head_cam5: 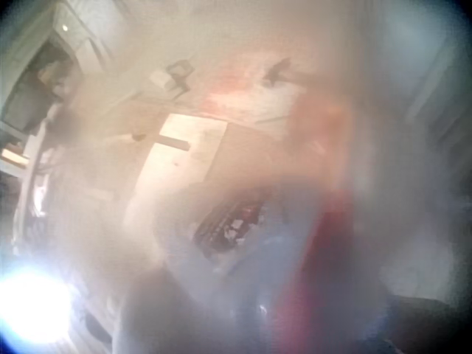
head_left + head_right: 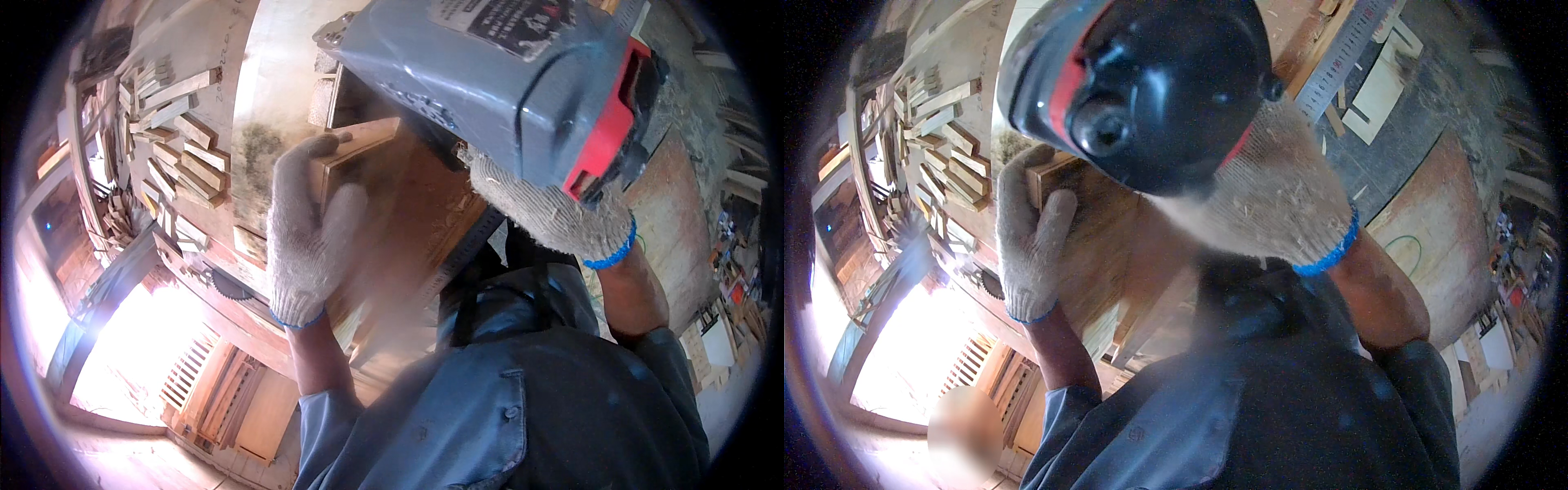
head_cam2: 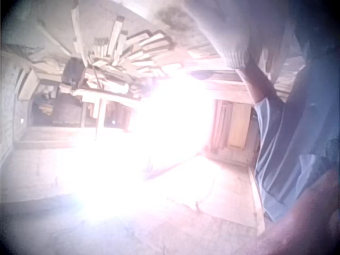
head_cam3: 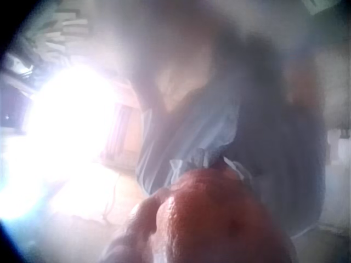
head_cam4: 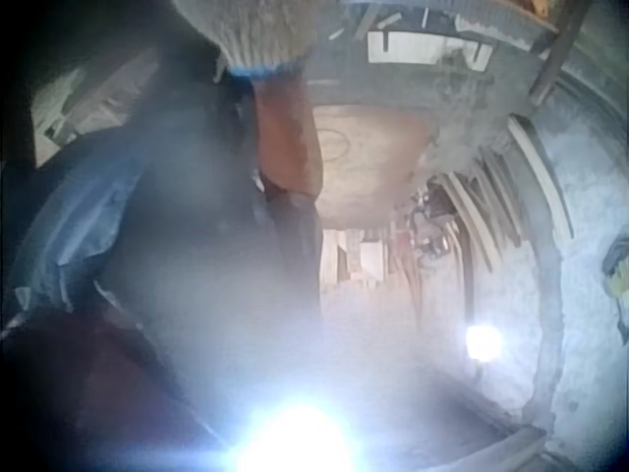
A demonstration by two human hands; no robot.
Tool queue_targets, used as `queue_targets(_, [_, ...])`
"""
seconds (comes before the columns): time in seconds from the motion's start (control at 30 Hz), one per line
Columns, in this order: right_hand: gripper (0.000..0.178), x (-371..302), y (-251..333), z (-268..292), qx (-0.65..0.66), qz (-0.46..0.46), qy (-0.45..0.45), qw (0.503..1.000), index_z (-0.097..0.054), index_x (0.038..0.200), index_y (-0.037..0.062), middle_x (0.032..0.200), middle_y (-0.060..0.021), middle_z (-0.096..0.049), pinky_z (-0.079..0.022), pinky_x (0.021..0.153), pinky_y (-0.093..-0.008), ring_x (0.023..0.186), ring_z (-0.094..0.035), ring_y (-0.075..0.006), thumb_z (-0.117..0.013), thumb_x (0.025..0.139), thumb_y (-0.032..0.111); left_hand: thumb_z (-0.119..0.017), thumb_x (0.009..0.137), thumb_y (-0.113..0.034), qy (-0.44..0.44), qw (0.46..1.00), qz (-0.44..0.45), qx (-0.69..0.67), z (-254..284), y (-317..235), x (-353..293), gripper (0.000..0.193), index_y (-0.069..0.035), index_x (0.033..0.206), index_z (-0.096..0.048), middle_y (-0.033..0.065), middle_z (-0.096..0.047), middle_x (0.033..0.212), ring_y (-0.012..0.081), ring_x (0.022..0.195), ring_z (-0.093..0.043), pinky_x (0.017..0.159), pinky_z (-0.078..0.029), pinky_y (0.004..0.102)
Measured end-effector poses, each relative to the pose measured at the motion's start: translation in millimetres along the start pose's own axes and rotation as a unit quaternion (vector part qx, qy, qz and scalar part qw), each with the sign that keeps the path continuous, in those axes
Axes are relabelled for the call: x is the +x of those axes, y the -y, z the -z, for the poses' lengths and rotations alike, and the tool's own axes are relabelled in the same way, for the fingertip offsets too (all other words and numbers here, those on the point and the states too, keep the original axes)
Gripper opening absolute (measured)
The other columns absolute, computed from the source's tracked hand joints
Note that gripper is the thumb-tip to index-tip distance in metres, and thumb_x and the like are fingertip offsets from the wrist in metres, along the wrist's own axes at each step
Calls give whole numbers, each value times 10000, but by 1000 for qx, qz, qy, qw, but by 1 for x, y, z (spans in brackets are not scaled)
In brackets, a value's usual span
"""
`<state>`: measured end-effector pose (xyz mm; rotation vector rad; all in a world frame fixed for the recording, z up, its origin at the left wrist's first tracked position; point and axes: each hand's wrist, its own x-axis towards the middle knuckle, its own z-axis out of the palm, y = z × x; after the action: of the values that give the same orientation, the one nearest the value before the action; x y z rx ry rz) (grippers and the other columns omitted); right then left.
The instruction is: The person assembles a wooden frame by placing small wooden pieces into a rectangular cutout on a larger board and securing them with a pneumatic nail gun. The person repeatedly picks up pieces, aligns them, and nails them in place.
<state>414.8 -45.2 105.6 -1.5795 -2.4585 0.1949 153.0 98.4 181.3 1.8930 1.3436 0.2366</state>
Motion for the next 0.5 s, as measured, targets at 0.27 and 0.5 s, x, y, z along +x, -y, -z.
queue_targets(0.27, [410, 7, -1, -1, 34, -24, -20, 999, -611, 1335, 71, 1327, -78, -659, -510, 1023, -329, 1237, -616, -159, -683, 957, 212, -606, 969, -133, -13, 996, -3, 87, 0, -2, 2, 406, -47, 1363, -555, 214, -670, 1296, 391, 1198, -677, 1007, -532, 473])
queue_targets(0.5, [407, 17, -10, 9, 207, -139, -30, 968, -604, 1326, 61, 1318, -85, -657, -507, 1016, -320, 1231, -612, -152, -683, 958, 215, -602, 984, -135, -1, 995, -31, 100, 12, 8, 12, 371, -29, 1339, -583, 211, -668, 1239, 361, 1089, -680, 976, -526, 435])
